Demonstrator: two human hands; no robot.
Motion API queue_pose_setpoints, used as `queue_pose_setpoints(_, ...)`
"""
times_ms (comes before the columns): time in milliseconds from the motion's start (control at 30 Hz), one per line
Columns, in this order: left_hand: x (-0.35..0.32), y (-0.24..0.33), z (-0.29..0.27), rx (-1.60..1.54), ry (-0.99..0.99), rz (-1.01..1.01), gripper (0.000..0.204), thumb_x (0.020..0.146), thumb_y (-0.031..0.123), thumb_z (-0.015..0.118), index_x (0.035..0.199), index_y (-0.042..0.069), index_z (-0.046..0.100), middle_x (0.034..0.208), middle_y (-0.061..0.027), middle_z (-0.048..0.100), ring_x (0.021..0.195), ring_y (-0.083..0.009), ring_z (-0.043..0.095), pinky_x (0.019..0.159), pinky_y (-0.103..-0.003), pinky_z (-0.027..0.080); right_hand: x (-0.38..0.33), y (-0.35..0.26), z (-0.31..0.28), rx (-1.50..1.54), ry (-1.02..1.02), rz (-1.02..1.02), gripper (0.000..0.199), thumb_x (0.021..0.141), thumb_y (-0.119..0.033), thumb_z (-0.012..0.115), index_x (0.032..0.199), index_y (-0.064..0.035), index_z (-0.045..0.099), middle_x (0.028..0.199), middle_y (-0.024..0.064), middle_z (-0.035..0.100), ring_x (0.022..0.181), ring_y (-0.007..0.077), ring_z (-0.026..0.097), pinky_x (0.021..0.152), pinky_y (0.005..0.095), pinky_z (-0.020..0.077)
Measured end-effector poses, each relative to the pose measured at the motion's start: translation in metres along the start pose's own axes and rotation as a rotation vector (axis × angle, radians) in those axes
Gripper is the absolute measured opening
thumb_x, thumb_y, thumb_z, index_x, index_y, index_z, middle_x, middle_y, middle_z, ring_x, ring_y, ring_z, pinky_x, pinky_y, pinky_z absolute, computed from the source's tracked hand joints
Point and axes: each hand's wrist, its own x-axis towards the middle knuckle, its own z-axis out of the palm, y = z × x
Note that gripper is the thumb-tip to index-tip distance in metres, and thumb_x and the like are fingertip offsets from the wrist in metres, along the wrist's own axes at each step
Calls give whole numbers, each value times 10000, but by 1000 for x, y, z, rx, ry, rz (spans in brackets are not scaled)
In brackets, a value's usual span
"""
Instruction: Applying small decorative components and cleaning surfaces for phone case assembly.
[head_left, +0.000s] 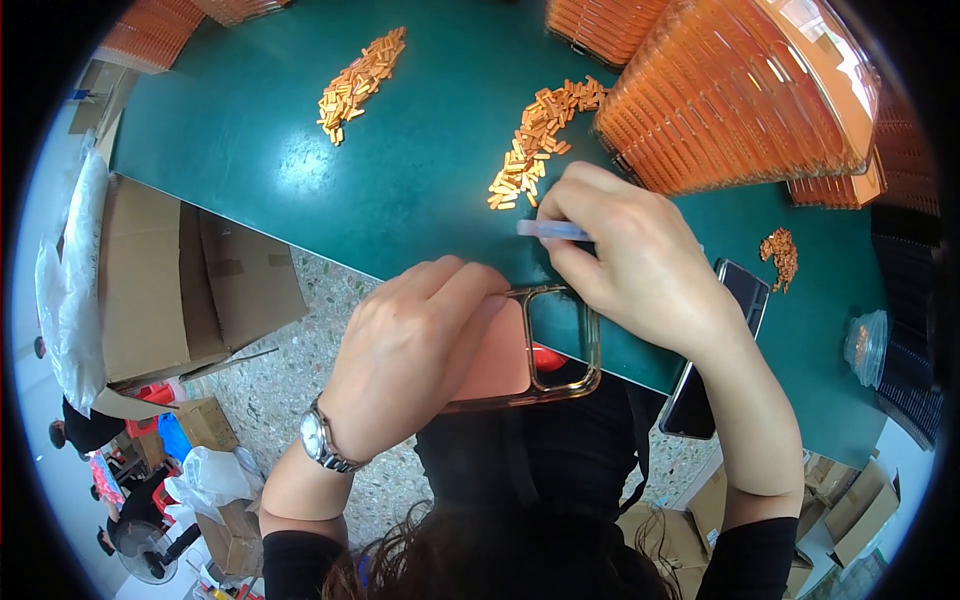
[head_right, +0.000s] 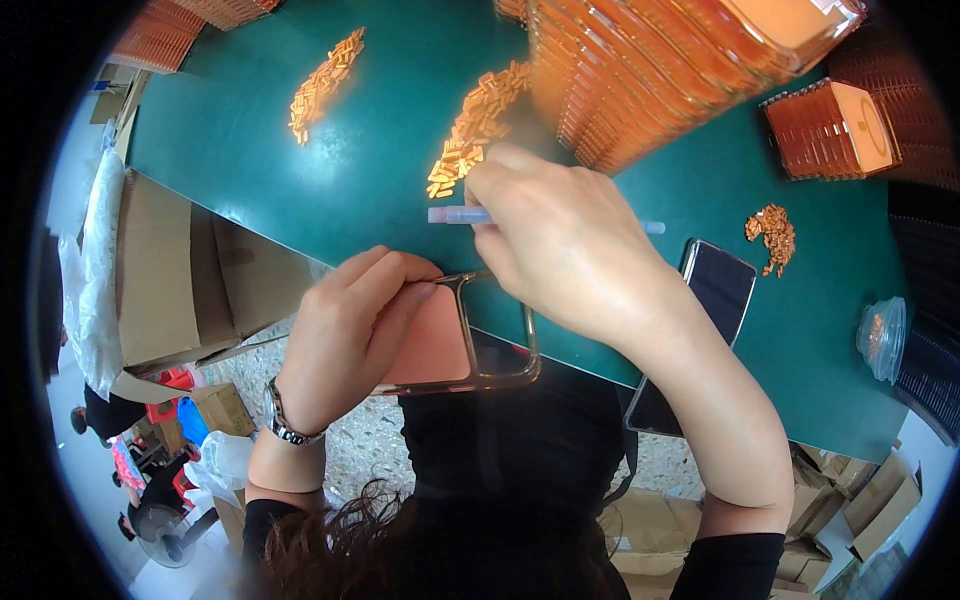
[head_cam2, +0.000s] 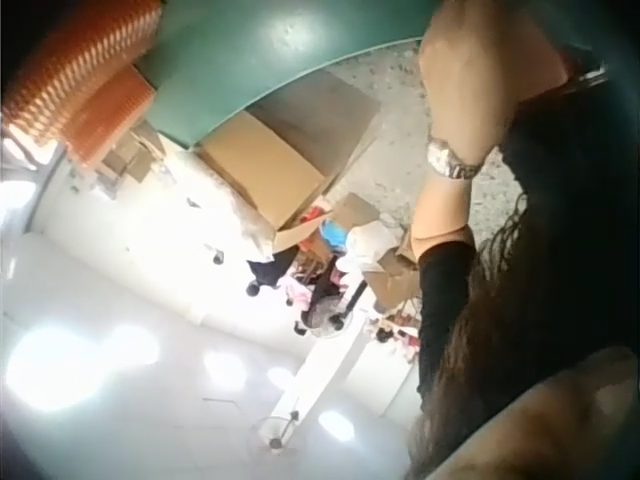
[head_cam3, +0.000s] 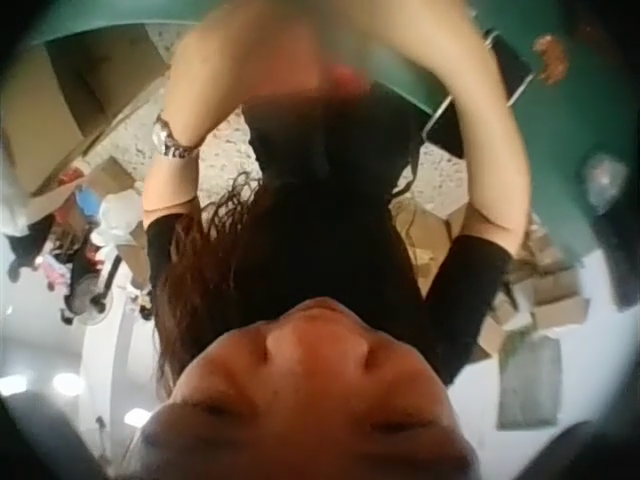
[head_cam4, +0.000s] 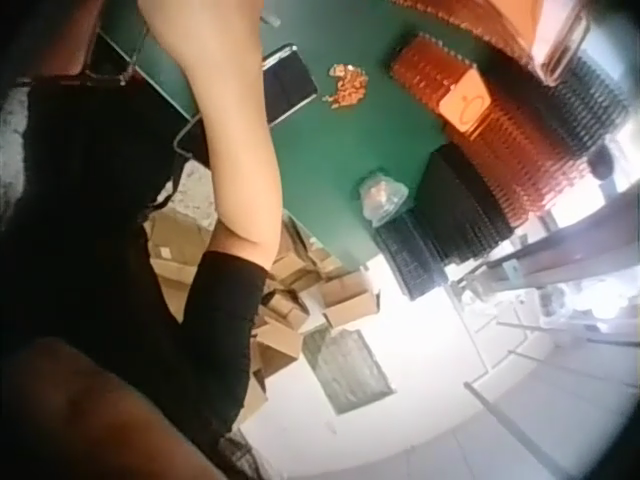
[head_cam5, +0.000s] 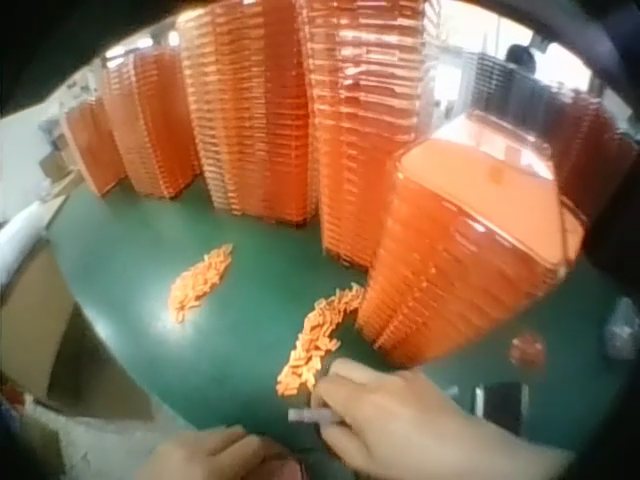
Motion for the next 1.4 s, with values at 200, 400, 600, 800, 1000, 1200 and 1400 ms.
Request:
queue_pose_setpoints(200, 11, 11, 9, -61, -78, -24, 86, 986, 119, 671, 1027, 49, 643, 895, -153, 669, 831, -386, 684, 688, -490, 542, -37, -7, 0, 53, 125, -247, 162, 804, -28, 746, 888, -26, 608, 956, 85, 612, 788, 292, 678, 645, 410, 562)
queue_pose_setpoints(400, 20, 22, 20, -35, -73, 11, 113, 976, 125, 682, 966, 49, 599, 860, -139, 657, 794, -381, 679, 658, -490, 536, -53, -1, 3, -213, 183, -296, 175, 763, -46, 711, 864, -40, 569, 892, 81, 554, 741, 252, 663, 576, 400, 572)
queue_pose_setpoints(600, 30, 32, 27, 26, -154, 11, 103, 921, 35, 664, 1022, 46, 650, 967, -139, 713, 851, -389, 702, 699, -434, 560, -66, 4, -8, -171, 173, -177, 169, 771, -41, 706, 878, -30, 577, 856, 104, 560, 735, 289, 674, 595, 411, 577)
queue_pose_setpoints(800, 40, 34, 40, 168, -76, 192, 150, 957, 146, 696, 942, 85, 560, 788, -92, 602, 742, -319, 675, 601, -455, 536, -78, 16, -19, -94, 90, -87, 226, 849, -60, 772, 1042, -17, 663, 971, 117, 617, 822, 346, 684, 664, 437, 551)
queue_pose_setpoints(1000, 39, 35, 42, 198, -115, 189, 92, 987, 138, 699, 989, 70, 636, 852, -106, 644, 759, -330, 672, 628, -448, 529, -93, 11, -14, -308, 87, -50, 361, 896, -110, 779, 1239, -12, 725, 1114, 78, 663, 864, 240, 682, 675, 376, 586)
queue_pose_setpoints(1200, 39, 34, 44, 190, -91, 206, 88, 981, 113, 703, 980, 57, 634, 843, -118, 639, 768, -337, 667, 639, -445, 529, -89, 13, -4, -412, 236, -146, 215, 756, -93, 719, 958, -17, 727, 890, 38, 553, 738, 166, 611, 523, 280, 564)
queue_pose_setpoints(1400, 42, 38, 46, 224, -45, 261, 131, 918, 75, 712, 941, 69, 583, 804, -87, 602, 753, -294, 666, 635, -430, 541, -93, -1, -4, -430, 154, 10, 219, 870, -133, 758, 1060, -29, 726, 951, 16, 618, 785, 171, 634, 560, 307, 557)
